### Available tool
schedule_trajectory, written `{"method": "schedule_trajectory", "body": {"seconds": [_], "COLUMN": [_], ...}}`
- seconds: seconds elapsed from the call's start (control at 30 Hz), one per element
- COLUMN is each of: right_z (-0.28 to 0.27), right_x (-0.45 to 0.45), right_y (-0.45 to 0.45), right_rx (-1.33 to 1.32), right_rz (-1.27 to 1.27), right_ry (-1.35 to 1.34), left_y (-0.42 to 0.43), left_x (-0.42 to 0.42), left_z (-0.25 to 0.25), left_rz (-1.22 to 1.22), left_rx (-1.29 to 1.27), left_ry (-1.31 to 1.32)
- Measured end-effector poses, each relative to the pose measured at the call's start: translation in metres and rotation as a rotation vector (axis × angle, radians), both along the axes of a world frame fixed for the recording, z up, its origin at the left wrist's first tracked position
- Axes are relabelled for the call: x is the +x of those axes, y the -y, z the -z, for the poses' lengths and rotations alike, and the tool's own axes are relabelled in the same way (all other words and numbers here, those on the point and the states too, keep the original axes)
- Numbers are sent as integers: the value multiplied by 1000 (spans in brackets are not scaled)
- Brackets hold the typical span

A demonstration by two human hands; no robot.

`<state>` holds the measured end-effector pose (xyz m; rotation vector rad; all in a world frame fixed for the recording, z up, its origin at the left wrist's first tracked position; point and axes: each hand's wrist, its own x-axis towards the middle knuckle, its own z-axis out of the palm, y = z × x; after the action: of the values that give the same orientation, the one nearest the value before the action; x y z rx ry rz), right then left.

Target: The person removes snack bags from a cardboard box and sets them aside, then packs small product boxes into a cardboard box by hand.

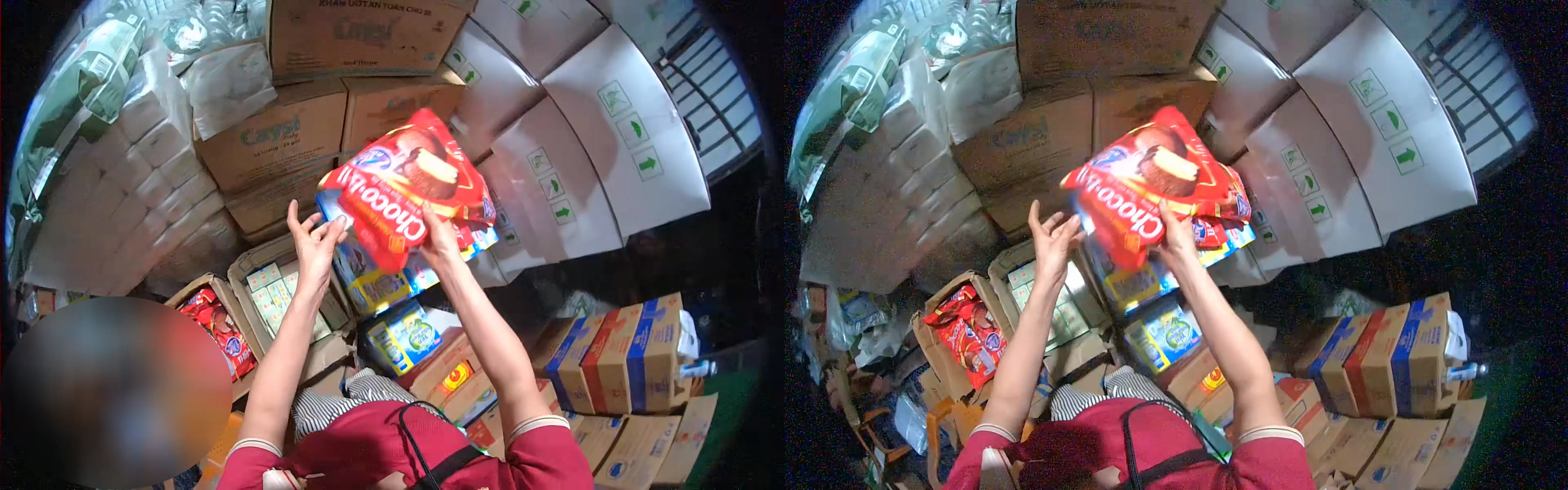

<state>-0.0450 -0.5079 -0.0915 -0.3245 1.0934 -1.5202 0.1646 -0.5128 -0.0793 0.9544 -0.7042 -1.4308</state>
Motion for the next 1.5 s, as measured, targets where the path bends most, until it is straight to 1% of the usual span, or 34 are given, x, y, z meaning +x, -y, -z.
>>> {"method": "schedule_trajectory", "body": {"seconds": [0.07, 0.1, 0.13, 0.2, 0.23, 0.27, 0.3, 0.37, 0.4, 0.47, 0.5, 0.53, 0.57, 0.6, 0.63, 0.67, 0.73, 0.8, 0.87, 0.9, 0.93, 0.97, 1.0, 1.03, 1.07, 1.1, 1.13, 1.17, 1.2, 1.27, 1.33, 1.4, 1.43, 1.5], "right_z": [16, 27, 33, 21, -15, 0, 13, 58, 60, 94, 109, 114, 140, 142, 127, 112, 141, 133, 105, 106, 110, 117, 120, 106, 94, 105, 117, 113, 108, 113, 106, 95, 87, 81], "right_x": [-31, -49, -62, -70, -52, -58, -63, -81, -81, -95, -109, -113, -131, -129, -114, -99, -118, -108, -74, -67, -60, -50, -37, -2, 38, 55, 70, 100, 131, 174, 213, 242, 257, 272], "right_y": [38, 59, 76, 95, 85, 98, 102, 108, 110, 120, 125, 126, 135, 133, 126, 112, 120, 115, 99, 91, 84, 76, 66, 45, 22, 10, -2, -18, -33, -53, -66, -75, -78, -84], "right_rx": [-141, -170, -198, -3, 163, 266, 385, 237, 303, 361, 227, 94, -11, 28, 44, -100, -88, -38, 82, -26, -138, -253, -367, -295, -220, -274, -325, -300, -275, -145, -151, -163, -184, -214], "right_rz": [31, 75, 120, 282, 342, 437, 386, 300, 127, -151, -237, -338, -400, -406, -489, -466, -423, -344, -243, -217, -209, -201, -193, -282, -364, -434, -501, -522, -544, -628, -735, -827, -876, -904], "right_ry": [59, 76, 93, 44, -93, -125, -545, -1245, -1406, -1769, -1725, -1836, -1455, -1255, -1119, -1087, -1168, -1394, -1578, -1594, -1657, -1719, -1778, -1709, -1636, -1596, -1553, -1517, -1481, -1256, -1235, -1238, -1232, -1355], "left_y": [0, -5, -11, -28, -38, -47, -55, -68, -73, -80, -81, -83, -83, -84, -85, -87, -91, -98, -107, -109, -114, -115, -119, -125, -131, -133, -133, -134, -134, -144, -150, -156, -162, -171], "left_x": [-6, -7, -8, -7, -5, -2, -1, 7, 11, 18, 22, 28, 34, 38, 42, 43, 59, 86, 107, 122, 137, 161, 184, 208, 230, 251, 271, 297, 312, 336, 349, 353, 352, 350], "left_z": [6, 12, 32, 54, 61, 69, 81, 97, 101, 105, 110, 112, 103, 100, 117, 131, 144, 119, 164, 179, 192, 191, 212, 213, 222, 216, 231, 305, 271, 302, 340, 368, 379, 402], "left_rz": [3, 63, 108, 216, 248, 280, 265, 292, 303, 325, 332, 319, 332, 291, 275, 218, 187, 187, 114, 102, 7, 5, -23, -104, -208, -249, -364, -439, -310, -243, 19, 235, 317, 468], "left_rx": [14, 19, 34, 130, 179, 230, 263, 297, 317, 331, 340, 356, 364, 381, 337, 335, 362, 448, 404, 410, 389, 474, 474, 476, 463, 572, 587, 652, 778, 754, 817, 854, 864, 851], "left_ry": [0, 41, 31, 110, 140, 168, 107, 138, 151, 182, 187, 189, 197, 184, 156, 161, 181, 212, 183, 179, 212, 232, 253, 181, 179, 245, 327, 479, 679, 973, 1137, 1178, 1139, 1076]}}
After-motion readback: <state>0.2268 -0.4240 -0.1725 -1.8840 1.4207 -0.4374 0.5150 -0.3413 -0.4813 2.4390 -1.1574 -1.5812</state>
